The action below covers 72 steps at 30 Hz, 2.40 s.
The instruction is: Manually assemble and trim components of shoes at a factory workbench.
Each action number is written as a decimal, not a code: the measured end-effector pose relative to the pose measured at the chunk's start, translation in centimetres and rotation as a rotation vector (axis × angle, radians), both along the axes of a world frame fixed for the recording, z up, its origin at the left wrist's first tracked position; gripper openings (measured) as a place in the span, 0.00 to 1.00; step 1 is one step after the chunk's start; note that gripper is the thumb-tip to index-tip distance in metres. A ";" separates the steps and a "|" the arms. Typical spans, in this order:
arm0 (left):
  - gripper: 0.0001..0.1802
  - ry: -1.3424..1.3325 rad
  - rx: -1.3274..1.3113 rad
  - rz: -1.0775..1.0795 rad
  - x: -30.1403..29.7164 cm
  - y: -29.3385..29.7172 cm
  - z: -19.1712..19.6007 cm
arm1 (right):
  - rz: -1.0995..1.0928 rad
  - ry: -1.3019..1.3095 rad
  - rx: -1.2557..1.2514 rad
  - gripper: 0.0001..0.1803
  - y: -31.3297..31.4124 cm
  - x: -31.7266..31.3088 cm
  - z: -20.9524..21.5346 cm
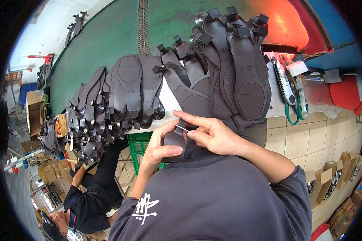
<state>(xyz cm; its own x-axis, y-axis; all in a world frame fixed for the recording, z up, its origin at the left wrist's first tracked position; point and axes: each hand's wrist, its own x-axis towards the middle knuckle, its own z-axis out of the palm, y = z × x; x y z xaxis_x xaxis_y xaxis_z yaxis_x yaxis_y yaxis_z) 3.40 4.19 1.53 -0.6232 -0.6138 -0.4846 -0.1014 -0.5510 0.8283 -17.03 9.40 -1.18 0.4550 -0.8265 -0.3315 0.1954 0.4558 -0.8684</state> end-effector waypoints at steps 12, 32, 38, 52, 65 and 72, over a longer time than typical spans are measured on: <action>0.27 0.073 0.021 -0.143 0.7 0.0 -1.3 | -0.057 -0.206 0.292 0.24 -0.2 -0.9 0.4; 0.11 0.153 -0.332 0.065 -0.2 -2.4 1.7 | -0.233 -0.231 0.053 0.25 -1.7 -3.2 4.7; 0.11 -0.210 -1.337 0.992 7.4 -6.7 8.3 | -0.702 0.099 -0.466 0.21 -1.9 -6.9 7.6; 0.17 -0.887 -0.953 0.842 14.3 -3.9 -1.3 | -0.104 0.986 -0.467 0.25 -6.8 1.4 3.5; 0.39 -0.154 -1.202 0.538 0.9 -6.0 3.0 | -0.264 0.117 -0.150 0.11 -6.8 0.5 5.1; 0.54 0.232 -0.565 0.231 -2.1 -5.8 -0.1 | -0.380 -0.353 -0.098 0.14 -3.6 0.6 4.3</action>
